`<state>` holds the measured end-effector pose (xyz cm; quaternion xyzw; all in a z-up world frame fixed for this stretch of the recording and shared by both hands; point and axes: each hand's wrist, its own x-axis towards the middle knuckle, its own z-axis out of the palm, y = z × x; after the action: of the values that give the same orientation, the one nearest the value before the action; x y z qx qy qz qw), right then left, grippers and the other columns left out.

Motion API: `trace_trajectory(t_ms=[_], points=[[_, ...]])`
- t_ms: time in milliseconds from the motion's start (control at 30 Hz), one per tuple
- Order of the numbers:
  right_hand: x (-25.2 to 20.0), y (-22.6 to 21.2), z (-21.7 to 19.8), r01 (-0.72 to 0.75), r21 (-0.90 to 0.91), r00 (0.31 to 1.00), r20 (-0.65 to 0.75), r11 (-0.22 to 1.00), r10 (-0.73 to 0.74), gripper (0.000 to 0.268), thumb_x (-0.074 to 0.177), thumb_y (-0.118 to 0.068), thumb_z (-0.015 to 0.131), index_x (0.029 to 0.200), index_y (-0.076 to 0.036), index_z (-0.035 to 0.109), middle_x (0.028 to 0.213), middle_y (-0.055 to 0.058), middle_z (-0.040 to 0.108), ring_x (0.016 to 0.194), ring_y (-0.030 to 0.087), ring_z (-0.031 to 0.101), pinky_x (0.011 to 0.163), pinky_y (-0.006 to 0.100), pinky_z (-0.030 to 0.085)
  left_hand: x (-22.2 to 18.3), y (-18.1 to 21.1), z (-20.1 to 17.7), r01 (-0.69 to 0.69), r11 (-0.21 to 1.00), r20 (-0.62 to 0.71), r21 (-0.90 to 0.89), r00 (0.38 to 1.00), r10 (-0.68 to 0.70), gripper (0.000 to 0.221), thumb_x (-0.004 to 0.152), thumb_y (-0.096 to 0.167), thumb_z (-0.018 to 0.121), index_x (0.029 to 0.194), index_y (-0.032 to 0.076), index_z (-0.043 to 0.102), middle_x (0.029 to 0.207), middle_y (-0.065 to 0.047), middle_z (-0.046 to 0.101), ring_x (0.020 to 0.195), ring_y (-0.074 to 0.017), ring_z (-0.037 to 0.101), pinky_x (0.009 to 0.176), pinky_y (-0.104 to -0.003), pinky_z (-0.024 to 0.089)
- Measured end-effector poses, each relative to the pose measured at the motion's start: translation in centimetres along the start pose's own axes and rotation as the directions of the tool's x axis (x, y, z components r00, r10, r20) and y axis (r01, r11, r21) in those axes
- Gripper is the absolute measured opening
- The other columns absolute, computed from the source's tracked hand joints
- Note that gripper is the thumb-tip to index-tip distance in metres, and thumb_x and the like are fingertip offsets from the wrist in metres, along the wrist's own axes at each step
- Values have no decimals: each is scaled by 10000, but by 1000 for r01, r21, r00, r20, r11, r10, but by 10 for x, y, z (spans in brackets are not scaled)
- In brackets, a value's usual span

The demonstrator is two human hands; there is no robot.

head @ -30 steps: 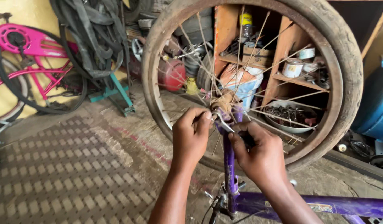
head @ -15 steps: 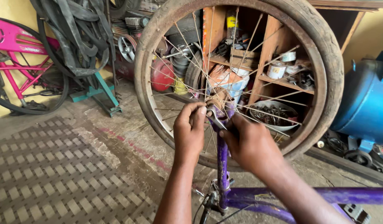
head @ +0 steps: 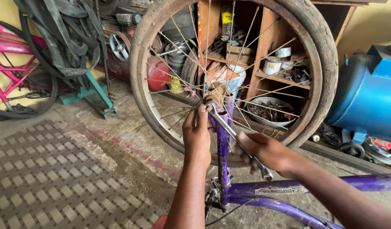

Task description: The person uses pliers to detach components from a purple bicycle frame, removes a chainring by hand, and then uses a wrench to work on the hub and axle of a bicycle wheel.

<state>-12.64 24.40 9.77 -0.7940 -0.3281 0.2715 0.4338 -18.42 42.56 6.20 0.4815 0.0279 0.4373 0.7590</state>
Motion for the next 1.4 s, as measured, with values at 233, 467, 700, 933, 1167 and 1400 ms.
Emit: trace_trajectory(t_ms=[233, 467, 700, 933, 1167, 1400], points=[[-15, -37, -58, -177, -508, 984, -99, 843, 147, 448, 992, -497, 483, 1329, -223, 591, 1027, 66, 684, 725, 213, 664, 711, 428, 604, 7, -15, -3, -63, 996, 34, -64, 997, 65, 336, 1056, 297, 598, 1160, 1, 715, 1098, -62, 736, 974, -101, 639, 875, -263, 498], [-52, -220, -75, -317, -943, 938, -328, 105, -111, 430, 998, -505, 594, 1298, -225, 723, 1053, 89, 785, 929, 251, 745, 896, 438, 567, -7, 13, -5, 74, 989, 42, 125, 996, -80, 284, 1042, 301, 604, 1082, 39, 706, 904, 5, 652, 751, -71, 536, 657, -246, 438], [19, -232, -60, 250, -728, 671, -346, 639, -656, 307, 1014, -320, 675, 1193, -71, 673, 957, 81, 777, 798, 187, 765, 696, 337, 596, -13, 48, -5, 90, 919, -139, 384, 990, -39, 285, 1013, 347, 538, 1067, 107, 683, 773, -2, 618, 562, -88, 508, 452, -262, 400], [113, -191, 119, 89, -951, 583, -192, 297, -790, 280, 1014, -272, 534, 1049, -62, 715, 838, 130, 748, 750, 323, 734, 642, 476, 572, 9, 96, -86, -466, 861, -456, 204, 733, 505, 265, 1030, 320, 593, 1151, 85, 607, 1053, -62, 668, 835, -114, 656, 641, -290, 565], [73, -92, 162, 308, -951, 812, 250, 24, -527, 117, 858, -119, 663, 934, -72, 740, 992, 133, 724, 839, 257, 728, 632, 398, 597, 5, 102, -110, -268, 755, -232, 598, 844, 483, 169, 1055, 188, 579, 1068, 35, 650, 999, -51, 726, 931, -167, 713, 863, -348, 600], [5, -48, 111, 270, -963, 956, 267, 14, -118, 248, 972, -136, 613, 1182, -6, 603, 1109, 175, 666, 845, 247, 723, 663, 386, 599, -16, 51, -37, -320, 670, 271, 670, 945, 181, 220, 943, 222, 694, 1061, 41, 736, 964, -127, 791, 863, -198, 766, 753, -339, 594]])
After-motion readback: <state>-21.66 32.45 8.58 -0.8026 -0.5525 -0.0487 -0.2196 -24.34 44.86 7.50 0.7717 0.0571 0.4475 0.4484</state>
